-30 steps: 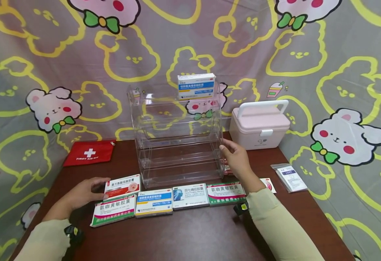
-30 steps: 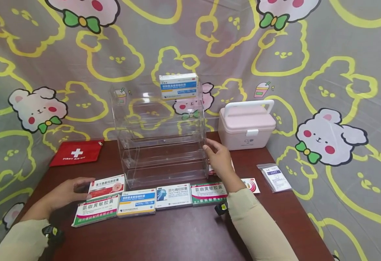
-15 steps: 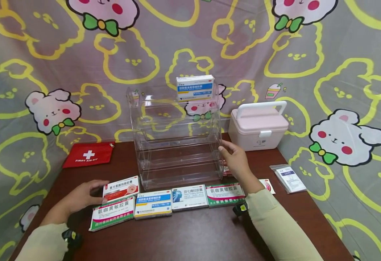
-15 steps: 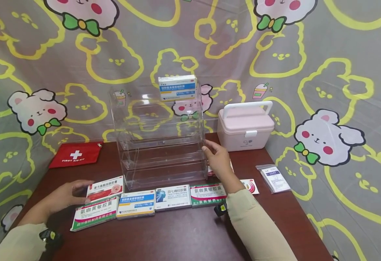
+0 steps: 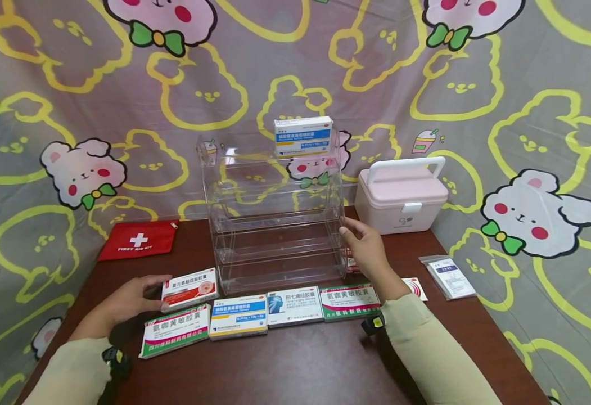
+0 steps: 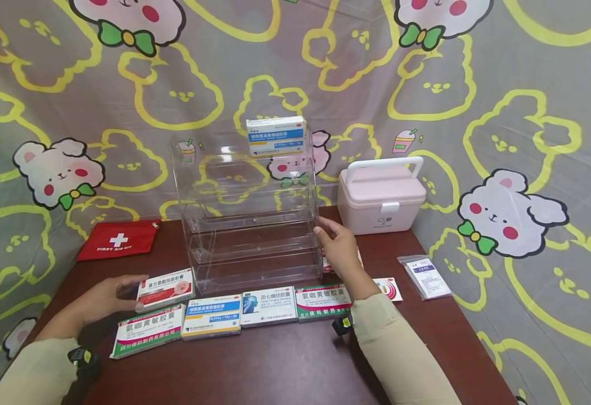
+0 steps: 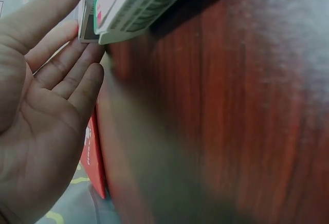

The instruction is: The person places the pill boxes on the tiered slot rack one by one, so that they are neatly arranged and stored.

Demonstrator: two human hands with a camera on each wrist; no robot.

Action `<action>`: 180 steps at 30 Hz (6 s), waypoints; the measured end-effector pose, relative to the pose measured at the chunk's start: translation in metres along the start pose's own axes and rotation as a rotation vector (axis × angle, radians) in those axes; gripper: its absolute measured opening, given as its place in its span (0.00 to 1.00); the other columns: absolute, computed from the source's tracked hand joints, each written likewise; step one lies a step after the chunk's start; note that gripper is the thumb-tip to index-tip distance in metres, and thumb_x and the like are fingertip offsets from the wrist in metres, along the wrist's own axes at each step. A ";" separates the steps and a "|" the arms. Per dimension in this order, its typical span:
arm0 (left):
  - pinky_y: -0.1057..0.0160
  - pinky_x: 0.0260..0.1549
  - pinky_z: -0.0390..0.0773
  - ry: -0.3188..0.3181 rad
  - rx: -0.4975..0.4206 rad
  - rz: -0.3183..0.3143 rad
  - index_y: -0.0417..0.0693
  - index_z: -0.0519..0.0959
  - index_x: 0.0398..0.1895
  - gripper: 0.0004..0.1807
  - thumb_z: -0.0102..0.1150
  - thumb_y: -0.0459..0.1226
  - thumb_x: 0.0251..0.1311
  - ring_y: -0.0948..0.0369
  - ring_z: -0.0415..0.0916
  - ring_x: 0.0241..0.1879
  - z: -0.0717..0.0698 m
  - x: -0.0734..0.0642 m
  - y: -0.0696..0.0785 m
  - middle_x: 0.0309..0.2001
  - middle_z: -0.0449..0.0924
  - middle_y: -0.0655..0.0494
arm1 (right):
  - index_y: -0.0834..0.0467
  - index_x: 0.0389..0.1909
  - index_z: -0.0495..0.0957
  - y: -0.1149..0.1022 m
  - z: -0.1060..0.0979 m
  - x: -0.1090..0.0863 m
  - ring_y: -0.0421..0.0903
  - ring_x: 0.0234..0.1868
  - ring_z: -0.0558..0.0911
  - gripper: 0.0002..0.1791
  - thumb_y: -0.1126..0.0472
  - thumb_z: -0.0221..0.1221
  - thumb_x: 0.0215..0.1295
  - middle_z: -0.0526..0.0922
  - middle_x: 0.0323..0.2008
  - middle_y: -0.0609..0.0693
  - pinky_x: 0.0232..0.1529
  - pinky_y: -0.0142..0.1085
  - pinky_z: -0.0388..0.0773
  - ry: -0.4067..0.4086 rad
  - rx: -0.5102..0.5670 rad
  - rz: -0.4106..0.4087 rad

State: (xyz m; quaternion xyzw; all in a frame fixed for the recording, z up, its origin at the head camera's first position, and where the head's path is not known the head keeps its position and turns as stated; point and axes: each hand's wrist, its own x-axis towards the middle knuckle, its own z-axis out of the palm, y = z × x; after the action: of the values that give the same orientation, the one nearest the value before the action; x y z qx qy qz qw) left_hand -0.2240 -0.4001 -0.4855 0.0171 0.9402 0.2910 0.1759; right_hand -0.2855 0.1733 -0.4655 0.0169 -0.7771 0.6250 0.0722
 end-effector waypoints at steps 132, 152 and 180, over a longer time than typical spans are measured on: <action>0.72 0.51 0.81 0.784 -0.546 0.429 0.46 0.82 0.66 0.17 0.60 0.33 0.78 0.69 0.82 0.52 -0.131 0.083 0.286 0.59 0.87 0.51 | 0.60 0.72 0.80 0.009 0.002 0.004 0.52 0.67 0.83 0.24 0.57 0.64 0.81 0.84 0.70 0.57 0.54 0.23 0.81 0.033 0.053 -0.026; 0.64 0.59 0.82 0.693 -0.224 0.339 0.46 0.79 0.73 0.21 0.55 0.40 0.83 0.58 0.83 0.62 -0.136 0.074 0.292 0.68 0.84 0.45 | 0.58 0.72 0.81 0.010 0.003 0.001 0.51 0.63 0.84 0.23 0.55 0.63 0.81 0.85 0.68 0.57 0.51 0.21 0.81 0.045 0.043 -0.021; 0.46 0.65 0.82 0.648 -0.085 0.306 0.46 0.78 0.76 0.23 0.52 0.42 0.85 0.48 0.81 0.68 -0.137 0.070 0.292 0.71 0.82 0.44 | 0.59 0.71 0.82 0.008 0.006 -0.002 0.45 0.57 0.85 0.22 0.58 0.63 0.81 0.86 0.67 0.58 0.48 0.21 0.82 0.059 0.041 -0.044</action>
State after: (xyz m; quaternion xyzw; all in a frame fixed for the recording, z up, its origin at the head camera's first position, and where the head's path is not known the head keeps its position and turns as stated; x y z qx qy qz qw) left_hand -0.3565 -0.2223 -0.2407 0.0571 0.9209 0.3430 -0.1761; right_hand -0.2852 0.1690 -0.4743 0.0170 -0.7610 0.6394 0.1086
